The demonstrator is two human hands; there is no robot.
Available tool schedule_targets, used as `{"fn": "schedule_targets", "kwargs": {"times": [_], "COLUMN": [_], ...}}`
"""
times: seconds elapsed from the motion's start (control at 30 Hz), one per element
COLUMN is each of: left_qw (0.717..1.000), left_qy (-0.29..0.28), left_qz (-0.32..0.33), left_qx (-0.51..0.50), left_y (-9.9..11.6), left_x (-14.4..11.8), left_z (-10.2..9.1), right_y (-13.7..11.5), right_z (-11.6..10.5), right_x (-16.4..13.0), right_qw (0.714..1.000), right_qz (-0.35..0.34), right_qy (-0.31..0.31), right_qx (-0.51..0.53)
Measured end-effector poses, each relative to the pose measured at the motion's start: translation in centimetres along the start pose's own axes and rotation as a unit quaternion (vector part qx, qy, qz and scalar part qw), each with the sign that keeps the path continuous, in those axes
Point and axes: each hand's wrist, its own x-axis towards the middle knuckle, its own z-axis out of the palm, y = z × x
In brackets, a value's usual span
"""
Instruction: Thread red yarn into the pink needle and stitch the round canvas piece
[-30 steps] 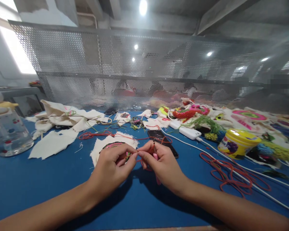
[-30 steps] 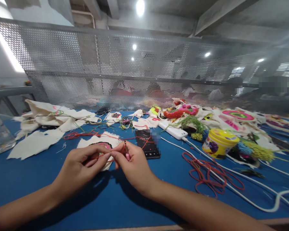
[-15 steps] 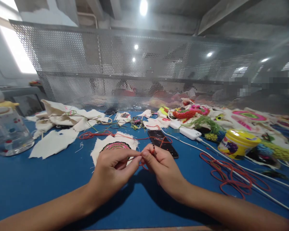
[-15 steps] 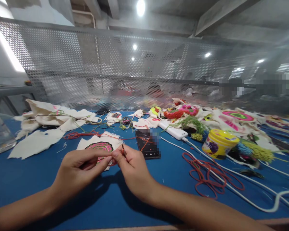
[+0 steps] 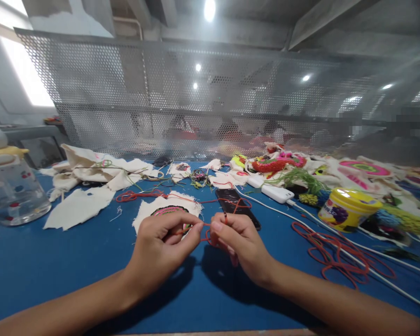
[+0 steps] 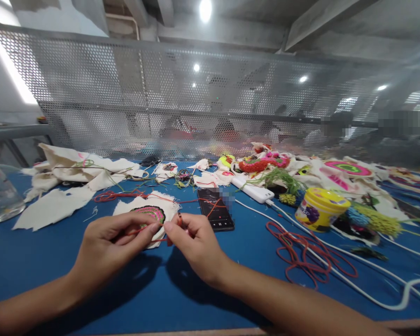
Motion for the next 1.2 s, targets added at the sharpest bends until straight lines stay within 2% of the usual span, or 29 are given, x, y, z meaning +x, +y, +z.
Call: {"fn": "schedule_targets", "kwargs": {"times": [0.37, 0.83, 1.1, 1.2], "left_qw": [1.000, 0.998, 0.997, 0.997], "left_qy": [-0.009, -0.048, -0.060, -0.044], "left_qz": [0.010, 0.040, 0.047, 0.058], "left_qx": [0.008, 0.014, 0.016, 0.019], "left_y": [0.05, -0.14, -0.28, -0.17], "left_x": [0.07, 0.02, -0.02, 0.03], "left_z": [0.03, 0.18, 0.03, -0.04], "right_y": [-0.23, -0.08, -0.07, -0.04], "right_z": [0.00, 0.10, -0.15, -0.25], "right_x": [-0.09, 0.16, 0.17, 0.22], "right_qw": [1.000, 1.000, 0.999, 0.999], "right_qz": [0.014, 0.018, 0.029, 0.024], "right_qy": [0.004, 0.012, -0.018, -0.021], "right_qx": [-0.008, -0.005, 0.012, 0.031]}}
